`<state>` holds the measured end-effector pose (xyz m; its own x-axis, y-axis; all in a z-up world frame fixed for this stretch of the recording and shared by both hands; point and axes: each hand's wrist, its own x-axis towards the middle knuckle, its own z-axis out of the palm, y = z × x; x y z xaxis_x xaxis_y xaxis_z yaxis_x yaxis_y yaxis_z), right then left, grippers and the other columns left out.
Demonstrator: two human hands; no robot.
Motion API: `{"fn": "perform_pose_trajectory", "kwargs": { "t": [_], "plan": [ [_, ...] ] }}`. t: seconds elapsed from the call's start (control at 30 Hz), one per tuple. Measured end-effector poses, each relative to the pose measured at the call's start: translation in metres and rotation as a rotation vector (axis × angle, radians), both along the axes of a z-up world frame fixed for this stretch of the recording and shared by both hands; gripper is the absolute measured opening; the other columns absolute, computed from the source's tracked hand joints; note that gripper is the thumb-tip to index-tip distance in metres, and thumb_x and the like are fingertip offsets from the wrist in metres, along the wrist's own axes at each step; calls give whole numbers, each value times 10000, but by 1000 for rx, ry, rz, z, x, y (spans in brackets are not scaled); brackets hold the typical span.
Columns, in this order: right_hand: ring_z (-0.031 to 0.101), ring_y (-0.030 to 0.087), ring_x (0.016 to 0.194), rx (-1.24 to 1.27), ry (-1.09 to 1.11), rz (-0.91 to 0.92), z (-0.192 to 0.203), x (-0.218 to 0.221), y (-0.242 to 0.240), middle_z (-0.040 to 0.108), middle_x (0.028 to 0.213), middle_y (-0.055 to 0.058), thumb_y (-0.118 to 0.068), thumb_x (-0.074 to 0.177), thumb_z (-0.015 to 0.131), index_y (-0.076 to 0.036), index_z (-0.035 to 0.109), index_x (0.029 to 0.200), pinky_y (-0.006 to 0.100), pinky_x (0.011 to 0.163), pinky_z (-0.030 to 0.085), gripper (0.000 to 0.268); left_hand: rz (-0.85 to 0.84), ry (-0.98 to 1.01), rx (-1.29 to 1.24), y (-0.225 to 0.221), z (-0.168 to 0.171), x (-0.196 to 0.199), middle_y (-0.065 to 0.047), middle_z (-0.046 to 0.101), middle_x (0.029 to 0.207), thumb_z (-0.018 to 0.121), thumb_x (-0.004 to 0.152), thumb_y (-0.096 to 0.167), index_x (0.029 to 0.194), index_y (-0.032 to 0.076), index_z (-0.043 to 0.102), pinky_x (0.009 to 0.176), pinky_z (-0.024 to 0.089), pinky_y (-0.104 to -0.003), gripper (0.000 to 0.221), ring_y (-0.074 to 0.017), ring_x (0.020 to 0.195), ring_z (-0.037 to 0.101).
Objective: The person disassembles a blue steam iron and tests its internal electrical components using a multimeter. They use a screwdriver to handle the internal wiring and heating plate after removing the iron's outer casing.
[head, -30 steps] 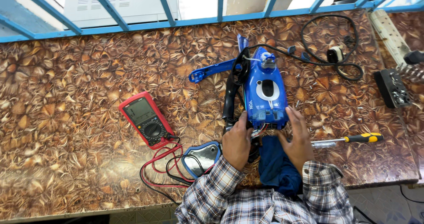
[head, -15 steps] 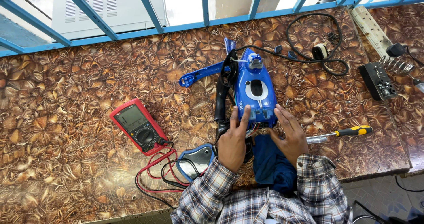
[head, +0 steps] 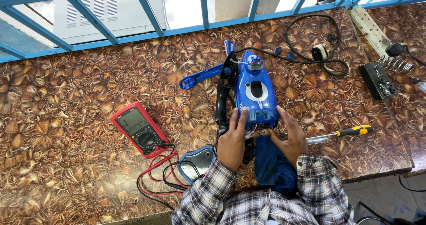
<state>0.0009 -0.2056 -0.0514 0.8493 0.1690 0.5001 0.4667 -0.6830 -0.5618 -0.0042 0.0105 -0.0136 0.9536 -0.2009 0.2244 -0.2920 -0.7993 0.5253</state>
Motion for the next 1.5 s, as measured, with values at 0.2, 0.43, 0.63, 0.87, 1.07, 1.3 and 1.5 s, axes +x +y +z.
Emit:
{"fn": "perform_pose_trajectory", "kwargs": {
  "t": [0.2,0.43,0.63,0.87,1.07,1.3,1.5],
  "plan": [
    [537,452,1335,-8,-11,-6,-4,0,-1,557,1474,243,-85,843,769,13,395,1515,583,1100,473,775,15,-6,16,-1,-17,1,-216,473,1524,665,956,123,1603,101,314,580,632,-442,737,-376,838,758],
    [546,427,1336,-17,-18,-17,7,0,4,557,1485,215,-77,833,782,-10,393,1527,556,1093,487,799,40,-32,71,-4,-16,-1,-193,481,1525,627,975,170,1599,73,305,604,633,-400,709,-315,901,765],
    [564,441,1307,-4,9,-24,17,-3,10,562,1461,249,-71,842,767,7,432,1495,576,1089,492,738,43,-25,31,-3,-12,-2,-190,492,1513,631,973,171,1582,74,334,613,637,-420,685,-335,918,757],
    [526,399,1370,-23,92,-84,24,-7,18,510,1514,174,-86,873,750,-30,503,1448,504,1110,498,629,54,103,-70,-8,0,-6,-211,496,1462,571,980,84,1599,63,298,669,641,-483,677,-411,1018,720],
    [498,403,1394,-27,158,-93,29,-9,19,479,1529,160,-73,865,748,-45,485,1461,507,1119,492,653,52,164,-187,-4,2,-15,-206,521,1411,545,979,66,1587,60,331,742,633,-524,644,-450,1085,687],
    [511,397,1388,-50,192,-115,28,-5,17,491,1496,156,-178,873,775,-57,494,1438,504,1105,509,641,72,-14,-253,0,-25,-23,-32,650,1222,542,998,85,1326,149,645,873,585,-397,350,-297,1181,656],
    [412,449,1425,-268,104,-114,22,17,32,365,1546,216,-224,803,836,-86,398,1541,563,1142,452,869,74,-208,-405,6,-8,-11,-51,699,1102,528,977,-2,1180,117,707,940,531,-406,296,-301,1113,667]
  ]
}}
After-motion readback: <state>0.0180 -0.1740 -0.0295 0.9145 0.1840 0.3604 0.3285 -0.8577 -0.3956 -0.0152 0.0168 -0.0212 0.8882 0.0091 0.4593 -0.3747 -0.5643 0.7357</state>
